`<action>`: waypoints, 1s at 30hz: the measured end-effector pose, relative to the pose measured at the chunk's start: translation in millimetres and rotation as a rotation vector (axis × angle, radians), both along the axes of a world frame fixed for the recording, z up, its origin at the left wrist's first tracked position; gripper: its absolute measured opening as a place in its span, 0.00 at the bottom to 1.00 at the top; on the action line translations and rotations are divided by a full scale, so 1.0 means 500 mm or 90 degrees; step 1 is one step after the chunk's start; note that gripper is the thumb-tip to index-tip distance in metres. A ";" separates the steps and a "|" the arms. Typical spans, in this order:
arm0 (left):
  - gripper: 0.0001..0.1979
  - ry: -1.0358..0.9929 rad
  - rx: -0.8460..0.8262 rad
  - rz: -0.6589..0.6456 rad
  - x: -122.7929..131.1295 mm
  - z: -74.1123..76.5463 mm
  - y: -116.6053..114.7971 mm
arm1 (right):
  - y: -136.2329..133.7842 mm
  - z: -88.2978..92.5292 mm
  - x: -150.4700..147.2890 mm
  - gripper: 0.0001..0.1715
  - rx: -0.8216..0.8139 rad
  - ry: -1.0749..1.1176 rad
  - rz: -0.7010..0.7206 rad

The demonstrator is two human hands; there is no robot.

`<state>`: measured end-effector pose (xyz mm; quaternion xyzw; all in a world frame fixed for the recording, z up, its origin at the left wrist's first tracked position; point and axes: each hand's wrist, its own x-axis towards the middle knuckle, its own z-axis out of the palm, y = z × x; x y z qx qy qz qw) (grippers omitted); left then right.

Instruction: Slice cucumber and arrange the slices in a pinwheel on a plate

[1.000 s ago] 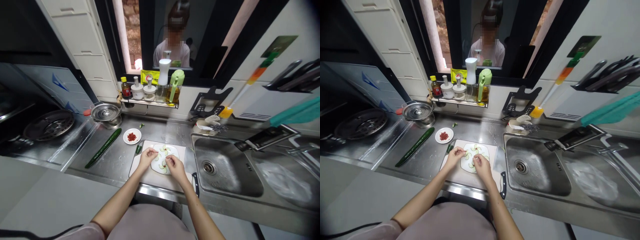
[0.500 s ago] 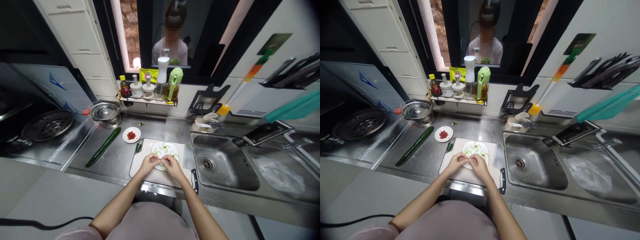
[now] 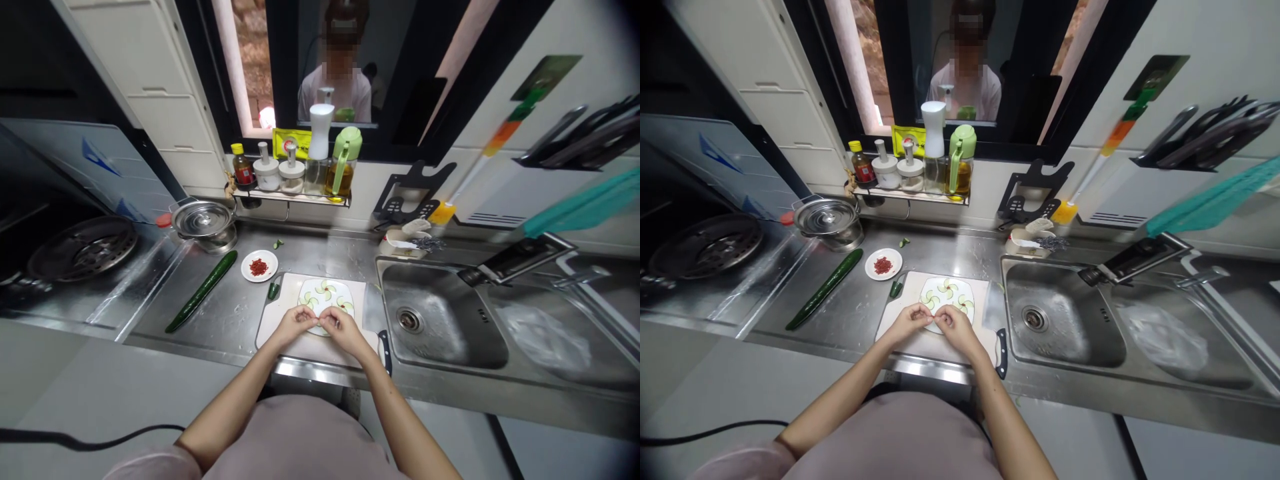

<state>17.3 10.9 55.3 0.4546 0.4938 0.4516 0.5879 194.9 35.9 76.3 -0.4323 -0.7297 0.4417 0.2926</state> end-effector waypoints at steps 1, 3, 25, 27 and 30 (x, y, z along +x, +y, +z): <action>0.17 0.015 0.000 -0.002 -0.003 -0.001 0.001 | 0.000 0.002 0.000 0.08 0.006 -0.009 0.009; 0.16 0.033 0.000 -0.003 -0.007 -0.006 0.003 | 0.001 0.003 -0.002 0.07 0.008 -0.020 0.022; 0.19 0.069 -0.009 0.108 -0.047 -0.050 0.028 | 0.052 -0.037 -0.036 0.07 -0.055 -0.066 -0.032; 0.17 0.131 -0.002 0.167 -0.064 -0.059 0.041 | 0.068 -0.047 -0.042 0.07 -0.060 -0.100 -0.063; 0.13 0.240 0.007 0.208 -0.081 -0.065 0.059 | 0.090 -0.062 -0.057 0.07 -0.059 -0.167 -0.090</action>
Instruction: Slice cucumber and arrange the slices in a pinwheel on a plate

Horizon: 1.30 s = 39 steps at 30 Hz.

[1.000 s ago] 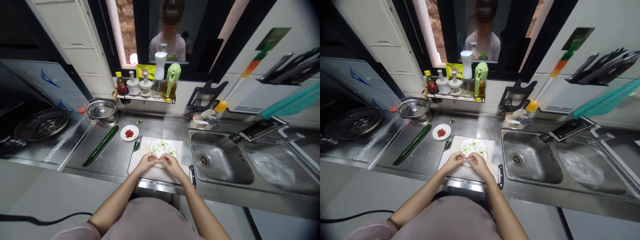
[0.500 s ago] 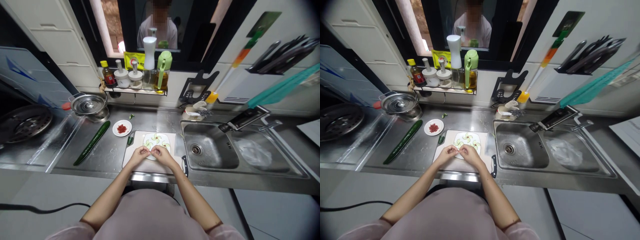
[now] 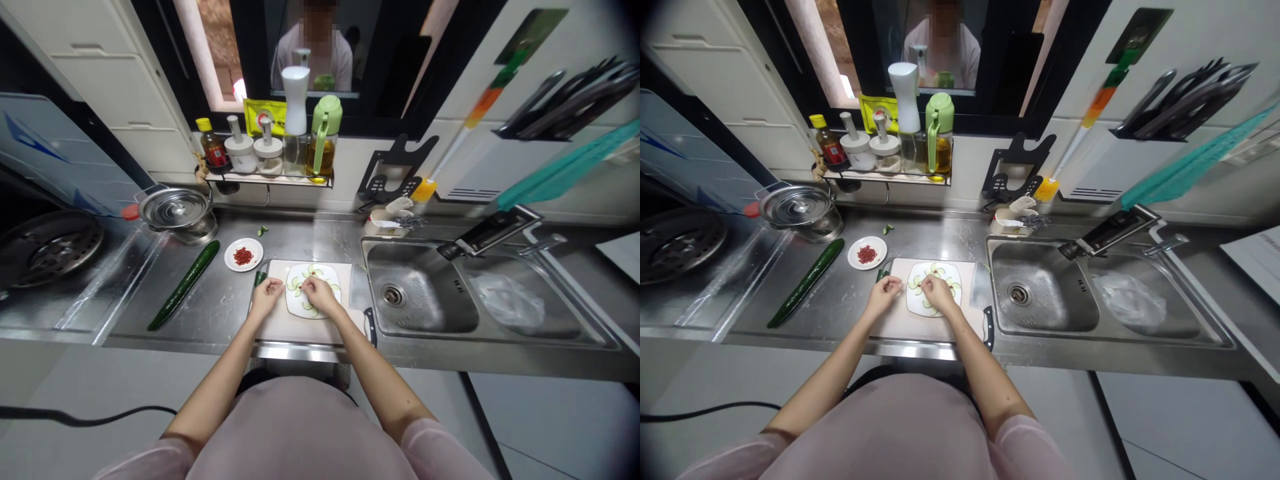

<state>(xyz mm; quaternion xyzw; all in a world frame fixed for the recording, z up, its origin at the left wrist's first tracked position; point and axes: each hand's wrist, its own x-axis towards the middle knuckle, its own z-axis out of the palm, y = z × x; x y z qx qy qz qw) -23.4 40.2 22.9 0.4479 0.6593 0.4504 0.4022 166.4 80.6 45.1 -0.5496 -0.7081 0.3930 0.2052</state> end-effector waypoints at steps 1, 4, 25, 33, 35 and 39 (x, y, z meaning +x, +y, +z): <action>0.12 0.036 -0.004 -0.001 -0.003 0.000 0.005 | 0.005 -0.005 -0.006 0.07 0.001 -0.021 -0.002; 0.10 0.137 -0.023 -0.023 -0.001 0.006 0.015 | 0.016 -0.019 -0.023 0.08 0.004 -0.071 0.005; 0.08 0.477 -0.116 -0.148 0.061 0.010 0.064 | 0.031 -0.044 -0.052 0.12 0.001 -0.262 0.046; 0.08 0.496 -0.123 -0.165 0.067 0.009 0.067 | 0.029 -0.037 -0.058 0.10 -0.007 -0.299 0.028; 0.08 0.497 -0.123 -0.168 0.067 0.009 0.067 | 0.029 -0.035 -0.058 0.10 -0.013 -0.303 0.020; 0.08 0.494 -0.127 -0.170 0.067 0.010 0.069 | 0.028 -0.032 -0.056 0.11 -0.011 -0.300 0.009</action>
